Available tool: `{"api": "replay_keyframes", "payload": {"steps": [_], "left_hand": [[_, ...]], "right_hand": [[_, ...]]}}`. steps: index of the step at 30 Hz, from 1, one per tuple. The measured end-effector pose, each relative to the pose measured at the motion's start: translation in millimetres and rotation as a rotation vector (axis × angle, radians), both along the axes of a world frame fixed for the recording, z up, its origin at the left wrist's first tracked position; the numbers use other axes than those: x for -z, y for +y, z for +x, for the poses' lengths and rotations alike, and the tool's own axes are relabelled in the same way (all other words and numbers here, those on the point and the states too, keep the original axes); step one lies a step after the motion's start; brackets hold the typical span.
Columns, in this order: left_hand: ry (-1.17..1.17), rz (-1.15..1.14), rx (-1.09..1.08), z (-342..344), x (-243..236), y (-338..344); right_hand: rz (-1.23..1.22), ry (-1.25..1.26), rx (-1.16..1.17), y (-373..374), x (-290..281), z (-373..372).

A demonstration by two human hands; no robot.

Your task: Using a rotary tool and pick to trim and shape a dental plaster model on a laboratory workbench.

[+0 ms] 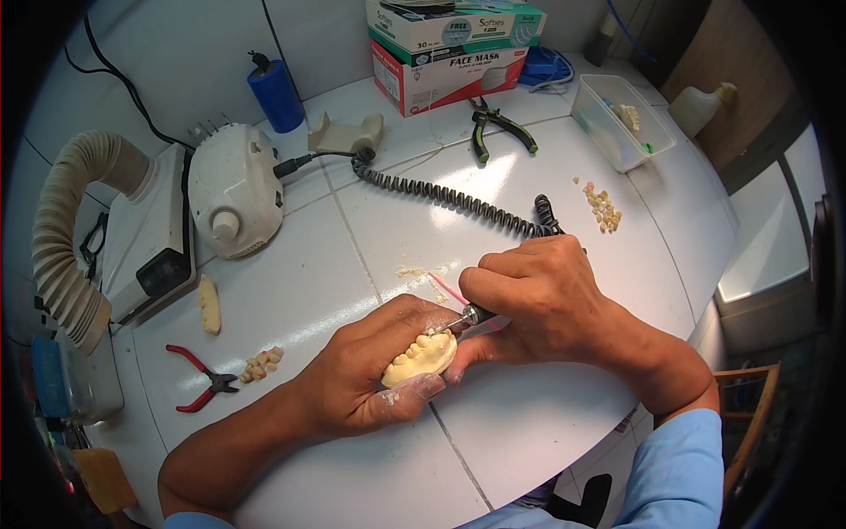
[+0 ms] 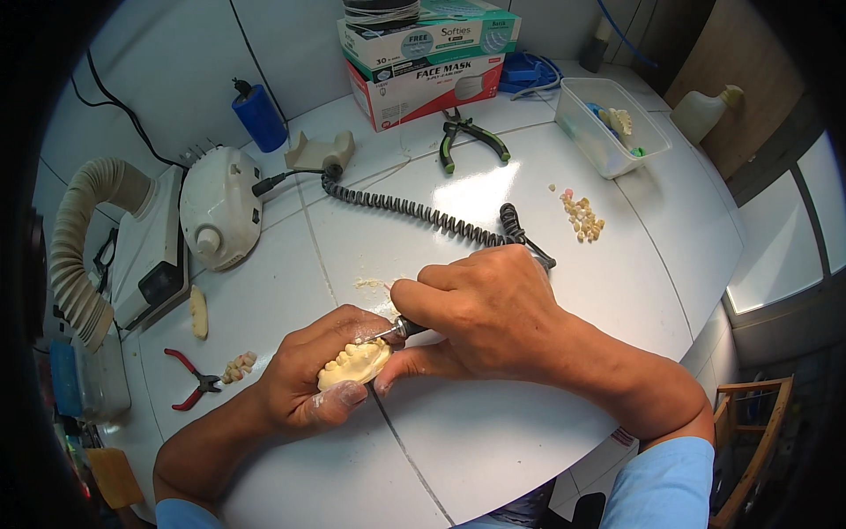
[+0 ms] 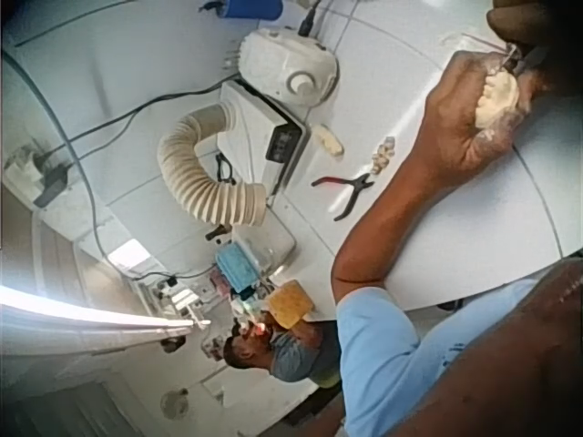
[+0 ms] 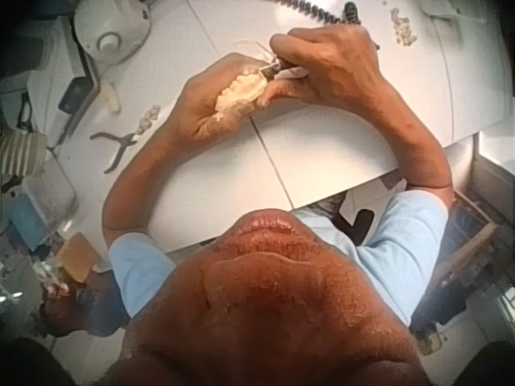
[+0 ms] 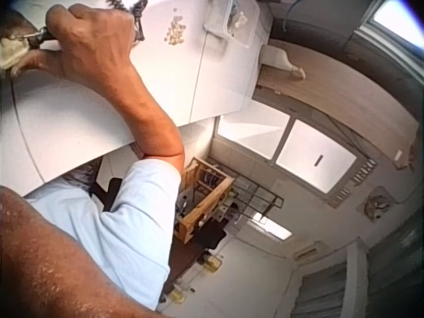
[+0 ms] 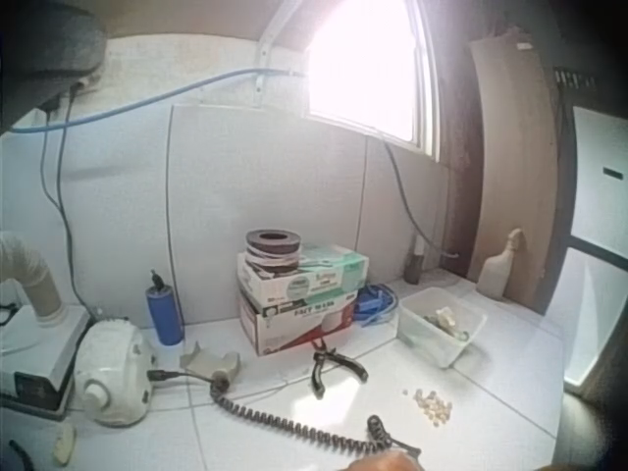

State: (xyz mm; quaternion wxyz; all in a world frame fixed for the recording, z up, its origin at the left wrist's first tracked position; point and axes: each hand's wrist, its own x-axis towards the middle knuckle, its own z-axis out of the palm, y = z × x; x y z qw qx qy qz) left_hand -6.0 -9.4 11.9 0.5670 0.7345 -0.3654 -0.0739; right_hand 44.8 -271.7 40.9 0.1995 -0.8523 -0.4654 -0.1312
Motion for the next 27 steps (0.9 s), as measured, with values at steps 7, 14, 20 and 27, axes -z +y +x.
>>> {"api": "replay_keyframes", "payload": {"steps": [7,14,20,27], "left_hand": [[-0.012,0.008,0.010,0.8,0.2,0.5],[-0.010,0.021,0.021,1.4,-1.0,1.4],[-0.008,0.041,0.024,1.4,-2.6,2.2],[0.010,0.021,0.002,0.1,-1.8,0.6]], "right_hand": [[-0.006,-0.003,-0.001,-0.1,0.2,0.4],[-0.018,0.004,-0.009,-0.5,-0.7,1.0],[-0.010,0.000,-0.013,-0.1,0.7,1.1],[-0.014,0.003,-0.009,-0.4,0.8,0.7]]}}
